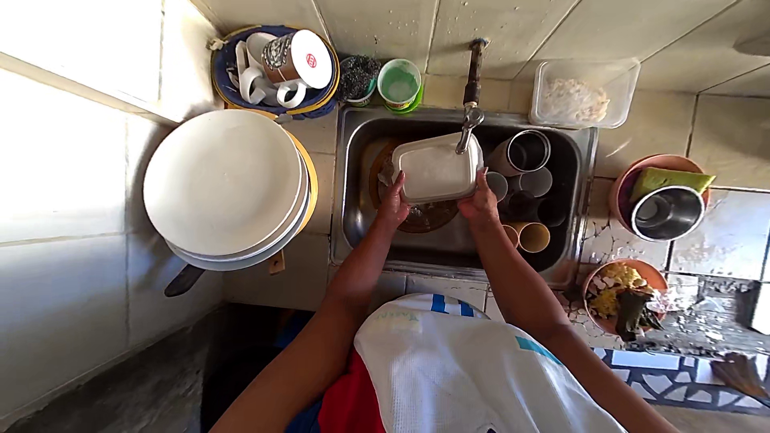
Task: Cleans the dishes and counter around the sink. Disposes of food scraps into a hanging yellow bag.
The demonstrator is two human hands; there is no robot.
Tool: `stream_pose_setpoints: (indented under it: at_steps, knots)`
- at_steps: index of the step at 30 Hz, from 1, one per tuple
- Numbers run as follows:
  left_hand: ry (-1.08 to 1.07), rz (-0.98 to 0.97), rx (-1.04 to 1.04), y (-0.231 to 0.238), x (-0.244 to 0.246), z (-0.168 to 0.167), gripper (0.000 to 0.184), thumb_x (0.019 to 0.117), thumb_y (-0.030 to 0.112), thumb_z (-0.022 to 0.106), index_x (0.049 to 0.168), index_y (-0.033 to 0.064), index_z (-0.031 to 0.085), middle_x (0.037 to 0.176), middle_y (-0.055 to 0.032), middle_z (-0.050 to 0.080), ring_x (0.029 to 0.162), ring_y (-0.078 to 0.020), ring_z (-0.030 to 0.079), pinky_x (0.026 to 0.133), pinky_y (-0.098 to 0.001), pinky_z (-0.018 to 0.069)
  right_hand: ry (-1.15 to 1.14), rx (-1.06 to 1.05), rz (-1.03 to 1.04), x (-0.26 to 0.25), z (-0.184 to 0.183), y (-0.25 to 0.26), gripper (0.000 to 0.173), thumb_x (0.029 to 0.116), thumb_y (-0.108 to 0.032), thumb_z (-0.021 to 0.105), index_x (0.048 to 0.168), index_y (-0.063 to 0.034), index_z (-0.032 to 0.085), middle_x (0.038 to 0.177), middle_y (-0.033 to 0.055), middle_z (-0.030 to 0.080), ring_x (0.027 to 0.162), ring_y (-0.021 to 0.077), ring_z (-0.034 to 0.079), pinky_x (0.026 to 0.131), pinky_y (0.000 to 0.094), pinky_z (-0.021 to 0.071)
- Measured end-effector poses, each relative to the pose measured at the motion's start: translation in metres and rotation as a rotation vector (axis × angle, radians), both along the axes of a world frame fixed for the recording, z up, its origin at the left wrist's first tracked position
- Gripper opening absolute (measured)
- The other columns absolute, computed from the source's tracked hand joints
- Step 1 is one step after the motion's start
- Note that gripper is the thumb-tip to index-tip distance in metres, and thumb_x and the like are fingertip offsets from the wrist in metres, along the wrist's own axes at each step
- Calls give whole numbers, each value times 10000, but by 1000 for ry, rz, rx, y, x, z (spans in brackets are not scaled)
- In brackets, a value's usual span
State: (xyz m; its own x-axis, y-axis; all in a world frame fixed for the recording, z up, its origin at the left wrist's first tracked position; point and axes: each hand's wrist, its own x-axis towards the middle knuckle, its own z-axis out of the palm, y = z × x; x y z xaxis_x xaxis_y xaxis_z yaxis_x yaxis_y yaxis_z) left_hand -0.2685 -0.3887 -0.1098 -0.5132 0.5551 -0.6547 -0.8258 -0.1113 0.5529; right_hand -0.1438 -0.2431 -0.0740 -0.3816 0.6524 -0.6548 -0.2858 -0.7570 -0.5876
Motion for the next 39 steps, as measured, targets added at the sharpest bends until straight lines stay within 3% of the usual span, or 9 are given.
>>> stream_pose_setpoints:
  at_steps: [5, 10, 15, 18, 20, 22, 26, 34, 39]
  knots:
    - [85, -206, 85, -22, -30, 44, 586, 917, 70, 624, 1454, 94, 392, 1172, -122, 648, 1003, -219, 664, 860, -435, 578, -539, 221, 294, -29, 15, 7, 684, 1060, -604, 388, 1381, -24, 556, 1317, 182, 636, 1204, 272, 638, 1007, 508, 548]
    - [191, -147, 31, -19, -14, 86, 663, 893, -13, 675, 1484, 16, 377, 1279, -182, 608, 1114, -242, 635, 963, -444, 548, -975, 609, 715, -53, 7, 19, 656, 1122, -433, 232, 1397, 88, 521, 1371, 347, 562, 1313, 467, 537, 1088, 634, 408]
    - [704, -370, -257, -33, -1, 144, 452, 845, 16, 723, 1268, -76, 594, 1098, -220, 687, 990, -259, 685, 888, -448, 571, -721, 595, 732, -54, -13, 1, 731, 1101, -554, 203, 1393, 18, 553, 1360, 239, 611, 1264, 319, 614, 1071, 539, 495]
    - [1056, -586, -343, -66, 3, 203, 346, 908, 30, 693, 1249, -19, 664, 1000, -182, 723, 871, -266, 703, 789, -471, 576, -675, 608, 998, -45, -5, -14, 481, 1128, -305, 351, 1337, 65, 578, 1233, 266, 657, 1073, 314, 688, 962, 503, 554]
    - [1339, -595, -304, -93, 2, 219, 395, 892, 6, 675, 1287, 3, 683, 1111, -143, 745, 960, -238, 723, 847, -444, 585, -639, 692, 1184, -30, -3, -24, 384, 1106, -227, 462, 1375, 25, 568, 1241, 246, 664, 1077, 308, 693, 973, 493, 557]
    - [1604, -587, -258, -120, 1, 239, 411, 902, -14, 638, 1303, 55, 696, 1294, -125, 702, 1153, -243, 699, 942, -441, 581, -714, 907, 1410, -14, 4, -35, 370, 1079, -223, 534, 1342, 26, 610, 1243, 294, 663, 1153, 437, 652, 1009, 644, 477]
    - [2081, -601, -530, -168, -11, 294, 350, 993, 47, 571, 1254, 206, 742, 1282, -130, 708, 1224, -319, 665, 1055, -496, 523, -715, 1088, 1617, 2, 7, -46, 344, 1075, -218, 527, 1315, -2, 644, 1282, 271, 657, 1213, 456, 624, 1046, 658, 454]
    - [2011, -881, -1068, -257, -86, 322, 395, 1040, 2, 464, 1336, 162, 672, 1387, -198, 630, 1316, -422, 578, 1125, -622, 405, -752, 1552, 1659, 38, -22, -43, 511, 986, -337, 678, 1443, -126, 588, 1533, 220, 487, 1441, 445, 421, 1135, 667, 364]
    - [1973, -1006, -1114, -289, -120, 287, 409, 1040, -3, 441, 1362, 141, 648, 1402, -213, 613, 1327, -421, 568, 1124, -609, 411, -817, 1663, 1675, 37, -47, -48, 501, 1079, -376, 456, 1503, -115, 519, 1607, 226, 389, 1497, 432, 349, 1190, 630, 302]
